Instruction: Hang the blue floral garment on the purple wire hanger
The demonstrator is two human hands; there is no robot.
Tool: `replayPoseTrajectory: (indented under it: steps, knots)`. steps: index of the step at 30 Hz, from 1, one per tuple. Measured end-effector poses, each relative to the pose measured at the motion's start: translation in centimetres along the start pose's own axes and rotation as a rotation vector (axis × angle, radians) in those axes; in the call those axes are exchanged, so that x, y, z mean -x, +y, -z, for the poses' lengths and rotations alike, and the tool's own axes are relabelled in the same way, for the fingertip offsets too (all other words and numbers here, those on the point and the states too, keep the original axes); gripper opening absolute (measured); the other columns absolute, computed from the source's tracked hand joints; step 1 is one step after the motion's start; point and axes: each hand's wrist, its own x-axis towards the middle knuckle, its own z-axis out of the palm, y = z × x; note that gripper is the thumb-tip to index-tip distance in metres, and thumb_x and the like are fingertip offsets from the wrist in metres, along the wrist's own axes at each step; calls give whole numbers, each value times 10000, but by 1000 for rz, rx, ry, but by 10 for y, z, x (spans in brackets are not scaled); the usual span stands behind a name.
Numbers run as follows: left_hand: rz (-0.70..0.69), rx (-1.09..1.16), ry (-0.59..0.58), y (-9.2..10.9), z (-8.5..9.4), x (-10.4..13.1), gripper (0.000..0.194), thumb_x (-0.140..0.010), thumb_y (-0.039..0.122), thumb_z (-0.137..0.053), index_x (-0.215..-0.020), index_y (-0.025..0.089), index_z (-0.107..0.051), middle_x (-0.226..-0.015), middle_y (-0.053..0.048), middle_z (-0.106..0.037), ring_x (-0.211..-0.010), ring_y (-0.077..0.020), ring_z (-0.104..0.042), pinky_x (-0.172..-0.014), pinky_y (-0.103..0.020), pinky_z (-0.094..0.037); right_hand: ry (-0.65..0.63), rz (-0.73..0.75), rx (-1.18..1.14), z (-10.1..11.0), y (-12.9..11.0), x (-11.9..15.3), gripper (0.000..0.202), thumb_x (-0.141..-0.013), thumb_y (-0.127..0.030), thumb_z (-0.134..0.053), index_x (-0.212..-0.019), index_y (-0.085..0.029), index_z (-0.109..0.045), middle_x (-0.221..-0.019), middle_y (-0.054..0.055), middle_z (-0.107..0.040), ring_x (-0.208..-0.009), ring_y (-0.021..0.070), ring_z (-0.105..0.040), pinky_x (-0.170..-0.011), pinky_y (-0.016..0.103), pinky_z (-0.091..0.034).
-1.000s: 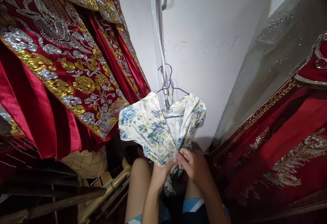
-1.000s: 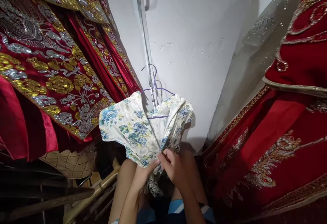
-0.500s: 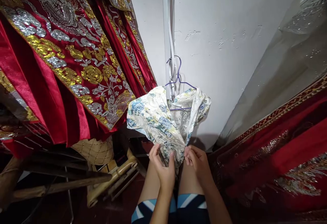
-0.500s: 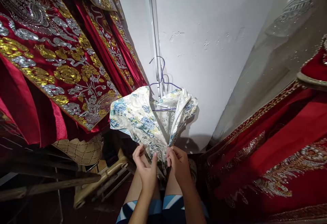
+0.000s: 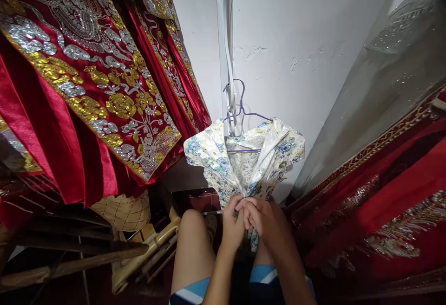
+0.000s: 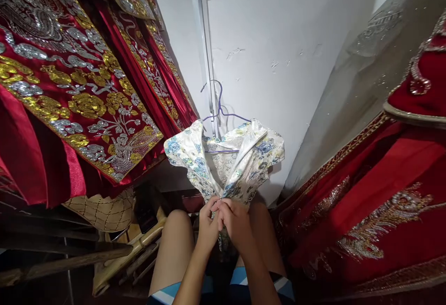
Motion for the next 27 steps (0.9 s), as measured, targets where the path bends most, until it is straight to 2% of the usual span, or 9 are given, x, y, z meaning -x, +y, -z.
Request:
replayPoseTrajectory:
  steps: [3,6,11,14,17,20,23,25,27]
  knots:
    - [-54,2,11,1,1,-3,220,-952,315,-508,-905,169,-666,-860,-69,-665,-833,-213,-608,-771,-305,-476,-29,12,-3,9,-26,-29,268,-836,-352,-583,-631,-209,-681,-375,-27,-507,-380,123,-379,-448,267,-300]
    - [-84,-68,10,-2,3,-1,237,-972,335,-504,-860,176,-639,-821,-60,-639,-799,-199,-594,-754,-289,-461,13,65,-135,17,-71,-67,304,-802,-415,-643,-604,-186,-660,-404,-30,-508,-362,87,-325,-404,248,-262]
    - [-108,-186,-27,-12,13,1,231,-979,317,-483,-850,184,-620,-805,-56,-621,-793,-201,-594,-750,-281,-448,5,184,-292,15,-137,-100,215,-769,-306,-639,-637,-138,-661,-410,-38,-484,-371,55,-295,-387,220,-180]
    - [-113,-269,-137,-18,25,-5,230,-965,303,-495,-813,190,-626,-793,-57,-629,-791,-211,-592,-754,-292,-444,54,225,-323,12,-143,-99,214,-791,-287,-609,-648,-135,-656,-401,-44,-474,-367,51,-286,-389,215,-180]
    - [-82,-334,-324,-13,37,-18,259,-959,296,-503,-760,194,-634,-766,-52,-638,-776,-215,-595,-740,-298,-446,56,264,-325,15,-132,-95,224,-810,-322,-620,-684,-142,-665,-417,-44,-489,-373,56,-311,-389,213,-194]
    - [-153,-336,-335,15,45,-44,198,-956,281,-532,-856,198,-682,-860,-59,-689,-840,-214,-628,-786,-300,-466,-25,281,-293,16,-119,-95,256,-824,-382,-632,-709,-156,-664,-433,-42,-513,-375,61,-326,-385,211,-197]
    - [-349,-299,-60,61,48,-83,250,-978,291,-535,-1177,202,-658,-943,-60,-704,-863,-192,-645,-814,-296,-476,-68,280,-232,15,-115,-93,278,-831,-407,-627,-685,-171,-643,-425,-44,-518,-366,62,-337,-393,211,-221]
    - [-470,-326,32,91,45,-110,358,-991,288,-523,-1336,208,-582,-947,-45,-701,-794,-167,-625,-782,-291,-476,-73,289,-177,14,-117,-91,285,-837,-402,-609,-669,-173,-639,-411,-43,-519,-356,64,-346,-399,215,-231]
    - [-558,-398,8,114,39,-131,287,-993,293,-528,-1240,206,-645,-994,-50,-707,-795,-162,-613,-779,-293,-474,-72,319,-129,13,-121,-90,288,-842,-394,-592,-668,-172,-647,-396,-44,-514,-351,68,-356,-407,218,-246]
